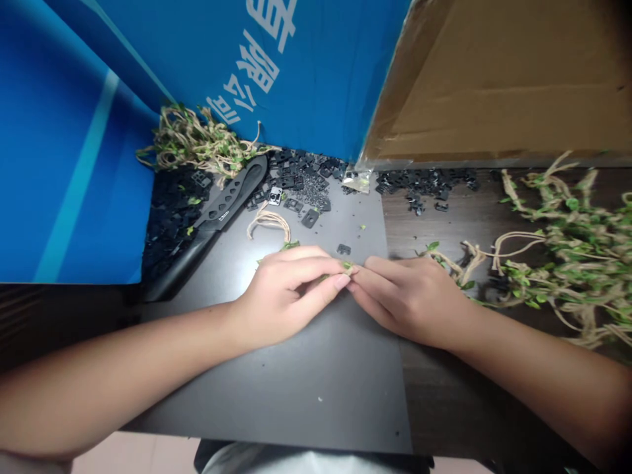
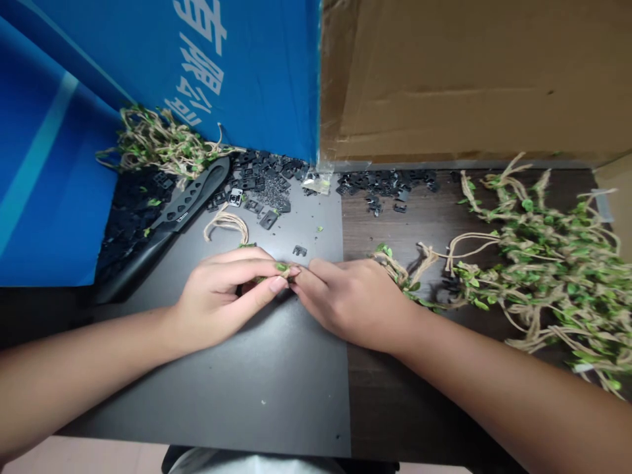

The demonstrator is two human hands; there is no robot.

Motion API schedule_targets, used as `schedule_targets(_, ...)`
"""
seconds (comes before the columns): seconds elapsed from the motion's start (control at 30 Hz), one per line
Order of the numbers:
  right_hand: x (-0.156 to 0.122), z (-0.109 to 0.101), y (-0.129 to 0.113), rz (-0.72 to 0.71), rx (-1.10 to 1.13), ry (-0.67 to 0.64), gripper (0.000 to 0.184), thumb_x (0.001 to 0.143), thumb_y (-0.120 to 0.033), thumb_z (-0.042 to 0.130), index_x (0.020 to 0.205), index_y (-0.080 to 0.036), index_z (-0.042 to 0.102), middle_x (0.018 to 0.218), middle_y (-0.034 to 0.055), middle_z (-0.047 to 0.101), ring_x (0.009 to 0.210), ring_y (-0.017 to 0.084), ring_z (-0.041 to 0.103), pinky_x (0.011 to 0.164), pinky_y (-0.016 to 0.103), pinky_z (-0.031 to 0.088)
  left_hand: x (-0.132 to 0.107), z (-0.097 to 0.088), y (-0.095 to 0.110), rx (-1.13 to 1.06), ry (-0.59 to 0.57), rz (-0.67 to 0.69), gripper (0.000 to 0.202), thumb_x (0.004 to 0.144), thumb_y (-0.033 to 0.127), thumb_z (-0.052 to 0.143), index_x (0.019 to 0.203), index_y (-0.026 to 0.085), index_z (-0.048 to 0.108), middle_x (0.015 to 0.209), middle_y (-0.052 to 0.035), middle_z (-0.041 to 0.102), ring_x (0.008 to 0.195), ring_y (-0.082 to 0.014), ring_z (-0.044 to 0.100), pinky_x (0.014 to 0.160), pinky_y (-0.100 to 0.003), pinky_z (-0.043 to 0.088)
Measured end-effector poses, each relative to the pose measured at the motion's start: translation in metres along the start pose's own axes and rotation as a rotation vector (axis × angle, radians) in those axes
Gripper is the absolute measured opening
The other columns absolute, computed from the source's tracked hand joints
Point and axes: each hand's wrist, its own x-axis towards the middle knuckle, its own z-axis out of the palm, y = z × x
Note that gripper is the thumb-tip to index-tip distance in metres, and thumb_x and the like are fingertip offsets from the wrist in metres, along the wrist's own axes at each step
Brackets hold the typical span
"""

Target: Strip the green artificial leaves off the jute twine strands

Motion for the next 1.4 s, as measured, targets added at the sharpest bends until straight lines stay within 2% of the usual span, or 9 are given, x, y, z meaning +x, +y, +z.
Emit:
schedule_targets(0.2, -0.0015, -0.0008, -0.0016, -0.059, -0.091, 0.0, 0.019, 0.104, -0.026, 0.053, 0.093, -0.017, 0.067, 0.068, -0.0016, 0.057, 0.056, 0.011, 0.047, 0.055, 0.033, 0.026, -0.0028, 0.001, -0.0007, 0.067, -0.011, 0.055, 0.012, 0.097, 0.015, 0.064, 0.101, 0.015, 0.076, 0.093, -0.0074, 0.077, 0.082, -0.0143, 0.071, 0.075, -0.025, 0.056)
schedule_targets(0.4, -0.0005, -0.0018, -0.0032, -0.001, -0.123, 0.032, 0.016, 0.102, -0.023, 0.055, 0.105, -0.017, 0.071, 0.071, -0.0022, 0.057, 0.056, 0.012, 0.044, 0.055, 0.031, 0.029, -0.006, 0.0021, -0.0052, 0.179, -0.036, 0.043, 0.016, 0.098, 0.013, 0.06, 0.108, 0.014, 0.072, 0.098, -0.0073, 0.074, 0.087, -0.0145, 0.068, 0.081, -0.027, 0.055)
schedule_targets(0.47, -0.0015, -0.0022, -0.0029, 0.019, -0.143, 0.029, 0.015, 0.101, -0.022, 0.058, 0.106, -0.019, 0.071, 0.07, -0.0022, 0.056, 0.057, 0.013, 0.042, 0.057, 0.032, 0.029, -0.007, 0.0021, -0.0056, 0.224, -0.079, 0.034, 0.018, 0.098, 0.014, 0.058, 0.112, 0.014, 0.07, 0.098, -0.0081, 0.072, 0.086, -0.0155, 0.066, 0.08, -0.028, 0.054)
schedule_targets(0.57, -0.0023, -0.0031, -0.0024, 0.026, -0.161, 0.059, 0.012, 0.1, -0.024, 0.06, 0.098, -0.02, 0.071, 0.069, -0.001, 0.055, 0.061, 0.016, 0.041, 0.06, 0.033, 0.029, -0.0074, 0.0017, -0.0046, 0.27, -0.127, 0.032, 0.02, 0.098, 0.015, 0.055, 0.113, 0.013, 0.067, 0.098, -0.0088, 0.07, 0.083, -0.016, 0.064, 0.076, -0.028, 0.053)
schedule_targets(0.8, -0.0005, -0.0049, -0.002, -0.021, -0.147, 0.13, 0.008, 0.099, -0.023, 0.063, 0.094, -0.019, 0.069, 0.069, 0.0008, 0.054, 0.067, 0.019, 0.039, 0.063, 0.035, 0.028, -0.0056, 0.0005, -0.0028, 0.315, -0.167, 0.038, 0.013, 0.097, 0.018, 0.057, 0.103, 0.013, 0.066, 0.087, -0.0053, 0.064, 0.075, -0.0146, 0.057, 0.068, -0.027, 0.047)
schedule_targets(1.1, -0.0012, 0.002, 0.0027, -0.012, -0.005, 0.082, 0.012, 0.102, -0.022, 0.058, 0.095, -0.018, 0.066, 0.077, 0.0025, 0.062, 0.071, 0.018, 0.048, 0.066, 0.032, 0.033, -0.0054, -0.0003, -0.0045, 0.25, -0.209, 0.021, 0.01, 0.096, 0.017, 0.057, 0.101, 0.015, 0.065, 0.093, -0.0059, 0.064, 0.081, -0.0152, 0.06, 0.073, -0.028, 0.049)
schedule_targets(1.23, -0.0014, 0.003, 0.0034, -0.025, 0.048, 0.065, 0.016, 0.104, -0.022, 0.053, 0.095, -0.017, 0.065, 0.077, 0.0023, 0.06, 0.07, 0.018, 0.047, 0.063, 0.031, 0.033, -0.0054, 0.0002, -0.0033, 0.25, -0.215, -0.005, 0.007, 0.095, 0.018, 0.058, 0.097, 0.016, 0.065, 0.093, -0.0052, 0.063, 0.08, -0.0151, 0.061, 0.073, -0.028, 0.05)
schedule_targets(1.4, -0.0012, 0.0043, 0.0029, -0.021, 0.099, 0.042, 0.012, 0.103, -0.022, 0.053, 0.101, -0.017, 0.064, 0.078, 0.0008, 0.059, 0.068, 0.016, 0.047, 0.061, 0.03, 0.032, -0.006, 0.0003, -0.0031, 0.266, -0.221, -0.025, 0.006, 0.094, 0.018, 0.059, 0.097, 0.015, 0.064, 0.096, -0.0056, 0.064, 0.082, -0.0156, 0.062, 0.073, -0.028, 0.05)
